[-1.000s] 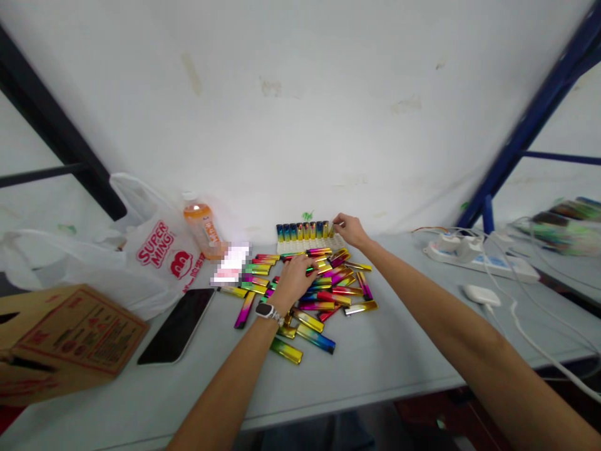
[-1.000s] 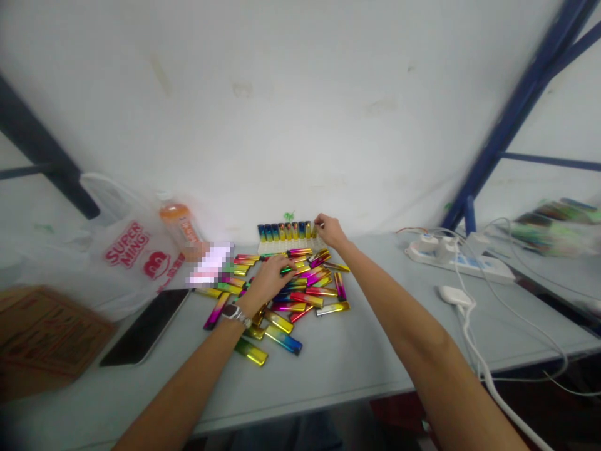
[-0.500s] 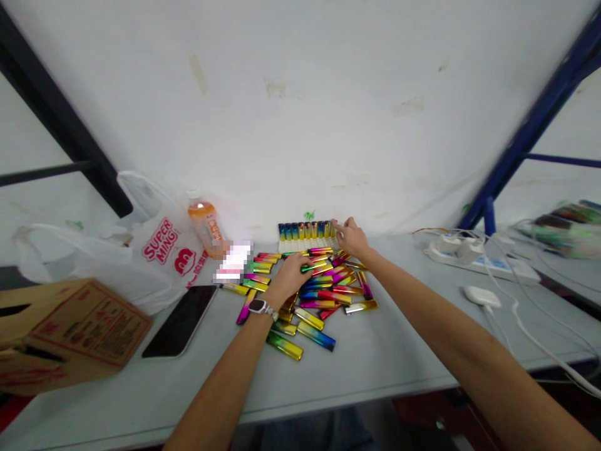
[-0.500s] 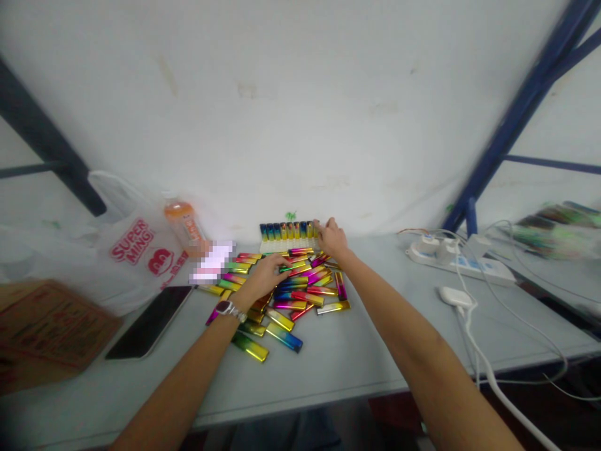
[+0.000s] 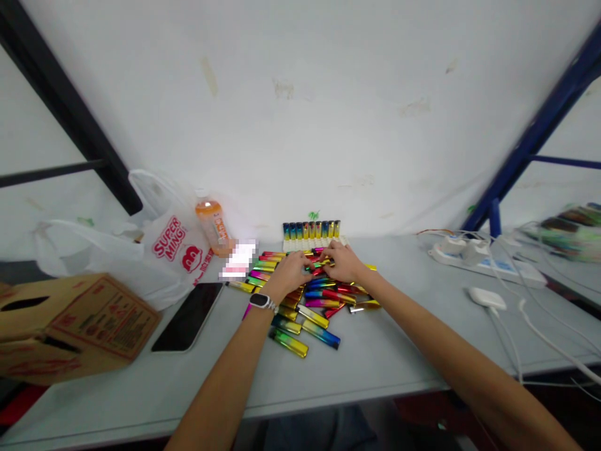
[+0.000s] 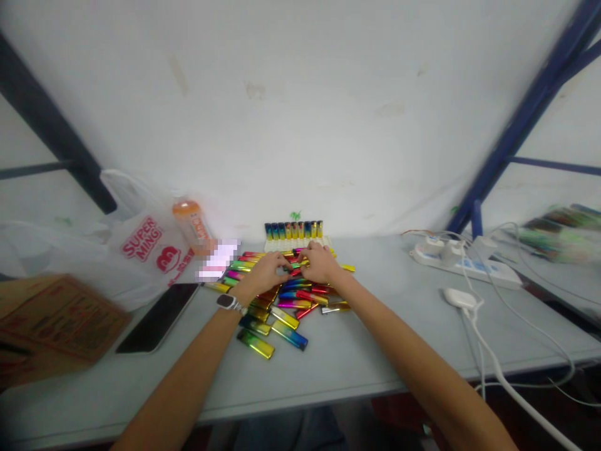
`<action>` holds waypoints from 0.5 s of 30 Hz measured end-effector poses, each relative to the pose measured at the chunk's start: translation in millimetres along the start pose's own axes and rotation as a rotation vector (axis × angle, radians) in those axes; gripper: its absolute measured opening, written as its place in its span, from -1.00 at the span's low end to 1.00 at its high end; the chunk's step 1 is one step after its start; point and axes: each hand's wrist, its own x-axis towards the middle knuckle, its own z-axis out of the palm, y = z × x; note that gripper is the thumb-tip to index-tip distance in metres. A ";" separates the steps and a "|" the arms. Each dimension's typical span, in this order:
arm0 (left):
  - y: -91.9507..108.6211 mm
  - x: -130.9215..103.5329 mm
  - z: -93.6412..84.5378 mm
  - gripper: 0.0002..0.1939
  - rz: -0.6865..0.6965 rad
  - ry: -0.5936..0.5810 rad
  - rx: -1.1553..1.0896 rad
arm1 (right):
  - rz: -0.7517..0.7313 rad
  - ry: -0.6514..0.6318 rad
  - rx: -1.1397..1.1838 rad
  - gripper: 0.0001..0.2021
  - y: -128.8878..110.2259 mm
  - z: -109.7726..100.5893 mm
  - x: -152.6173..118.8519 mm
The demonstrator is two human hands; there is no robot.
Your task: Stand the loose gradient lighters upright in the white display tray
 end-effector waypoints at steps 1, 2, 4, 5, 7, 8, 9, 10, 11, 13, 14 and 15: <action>2.3 1.3 -0.1 -0.86 0.021 -0.002 0.042 | 0.012 -0.009 0.009 -0.77 -1.9 0.2 -1.0; 4.6 2.6 0.1 -0.85 0.038 -0.002 0.079 | 0.028 -0.013 0.024 -0.76 -2.8 1.0 -1.3; 8.3 4.6 1.5 -0.84 0.056 0.003 0.128 | 0.059 -0.003 0.073 -0.77 -2.4 4.2 -1.0; 9.2 5.3 2.5 -0.84 0.060 0.005 0.140 | 0.072 0.009 0.100 -0.78 -1.5 6.6 -0.7; 8.6 6.0 4.6 -0.85 0.069 0.006 0.130 | 0.082 0.045 0.154 -0.83 0.6 12.0 -0.5; 7.2 6.1 5.6 -0.85 0.076 0.006 0.104 | 0.082 0.067 0.185 -0.84 1.5 14.5 -0.7; 5.3 5.9 6.5 -0.84 0.081 0.013 0.059 | 0.079 0.093 0.219 -0.85 2.3 16.5 -1.0; 3.0 5.5 7.2 -0.83 0.084 0.028 -0.008 | 0.075 0.125 0.259 -0.86 2.8 17.8 -1.5; 0.9 4.9 7.6 -0.82 0.081 0.054 -0.094 | 0.071 0.162 0.304 -0.86 3.0 18.3 -2.0; -1.8 3.2 7.5 -0.79 0.050 0.140 -0.297 | 0.071 0.257 0.397 -0.85 2.6 17.2 -3.6; -1.7 2.0 7.1 -0.78 0.025 0.194 -0.395 | 0.076 0.308 0.437 -0.85 1.8 15.9 -4.6; -0.4 0.7 6.6 -0.76 -0.004 0.245 -0.484 | 0.081 0.356 0.471 -0.85 0.6 14.3 -5.9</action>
